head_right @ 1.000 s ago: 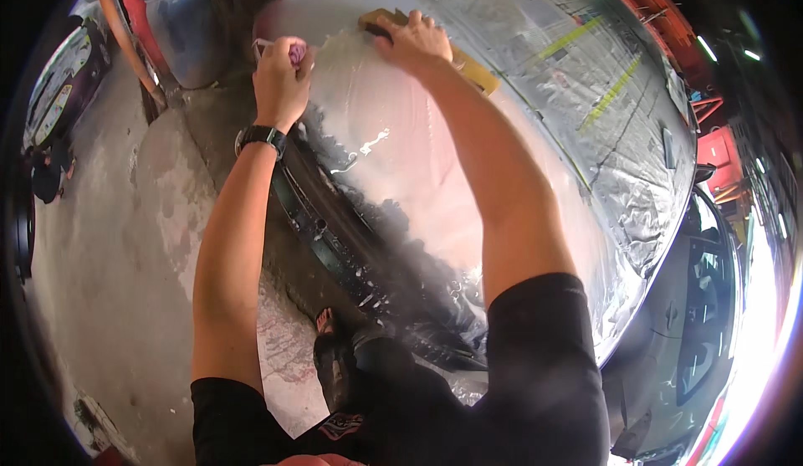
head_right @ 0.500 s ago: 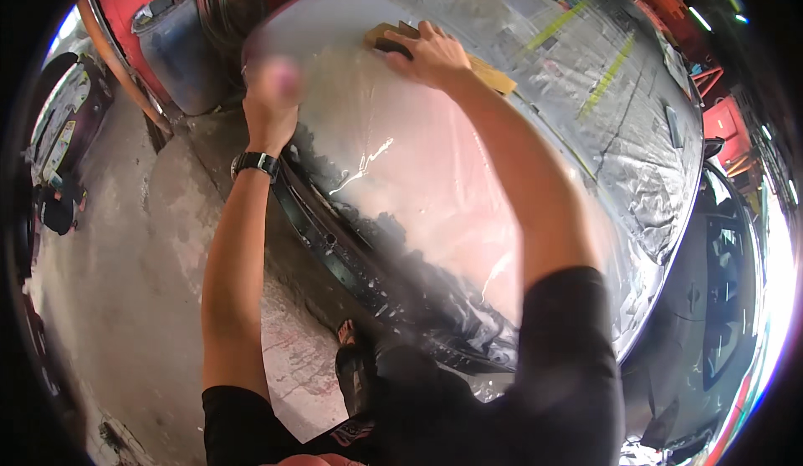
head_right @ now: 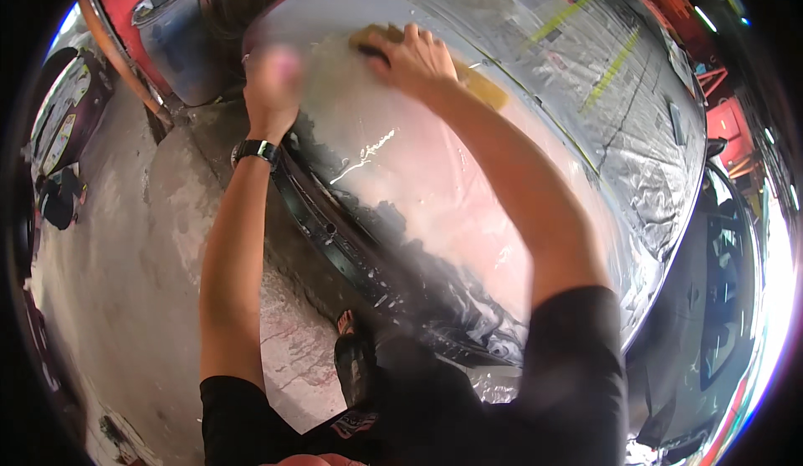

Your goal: The person sands the hood of a car using a sanding block and a pink cloth. They repeatedly rub the surface of the hood, which is covered in a white substance, and occasionally dip the sanding block into a bucket of water.

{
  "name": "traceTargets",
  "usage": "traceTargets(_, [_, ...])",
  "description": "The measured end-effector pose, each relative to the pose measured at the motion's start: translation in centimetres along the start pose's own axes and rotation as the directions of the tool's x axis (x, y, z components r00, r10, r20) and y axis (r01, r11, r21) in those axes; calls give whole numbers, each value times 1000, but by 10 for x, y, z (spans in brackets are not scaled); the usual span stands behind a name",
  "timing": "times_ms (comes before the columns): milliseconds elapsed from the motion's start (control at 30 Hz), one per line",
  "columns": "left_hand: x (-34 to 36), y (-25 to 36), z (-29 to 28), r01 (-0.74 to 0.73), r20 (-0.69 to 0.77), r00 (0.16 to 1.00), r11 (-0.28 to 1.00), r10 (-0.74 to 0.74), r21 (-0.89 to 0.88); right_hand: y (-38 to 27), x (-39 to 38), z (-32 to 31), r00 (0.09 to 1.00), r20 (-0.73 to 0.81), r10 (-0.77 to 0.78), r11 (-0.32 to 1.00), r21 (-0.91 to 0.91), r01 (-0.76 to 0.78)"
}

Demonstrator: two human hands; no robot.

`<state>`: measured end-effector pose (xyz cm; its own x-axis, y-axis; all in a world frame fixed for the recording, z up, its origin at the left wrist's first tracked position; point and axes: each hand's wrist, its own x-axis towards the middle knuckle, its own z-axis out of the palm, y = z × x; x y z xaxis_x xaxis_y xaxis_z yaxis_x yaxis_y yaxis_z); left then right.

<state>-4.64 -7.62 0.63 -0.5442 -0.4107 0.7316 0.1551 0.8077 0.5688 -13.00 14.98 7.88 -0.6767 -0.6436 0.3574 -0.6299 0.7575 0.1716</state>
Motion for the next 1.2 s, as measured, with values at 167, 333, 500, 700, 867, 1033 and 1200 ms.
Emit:
traceTargets(167, [3, 7, 14, 3, 11, 1000, 1000, -3, 7, -8, 6, 7, 998, 9, 56, 993, -102, -55])
traceTargets(333, [-5, -8, 1, 1, -3, 1000, 996, 0, 93, -64, -90, -28, 984, 23, -175, 984, 39, 174])
traceTargets(500, [4, 0, -1, 2, 6, 1000, 1000, -2, 19, -22, 22, 12, 1000, -17, -19, 999, -48, 18])
traceTargets(700, [2, 2, 12, 6, 44, 999, 1000, -6, 7, -16, 7, 12, 1000, -18, -8, 1000, -5, 8])
traceTargets(867, [-3, -4, -6, -43, 40, 998, 998, 41, 51, -39, -106, -35, 972, -37, -230, 971, 57, 232])
traceTargets(1033, [9, 20, -10, -180, 68, 978, 966, 195, -187, 26, 14, 2, 1000, -23, -13, 1000, 12, 14])
traceTargets(1200, [13, 27, -2, -157, 102, 978, 963, 183, -217, 37, 22, 5, 992, 97, 78, 997, -16, -77])
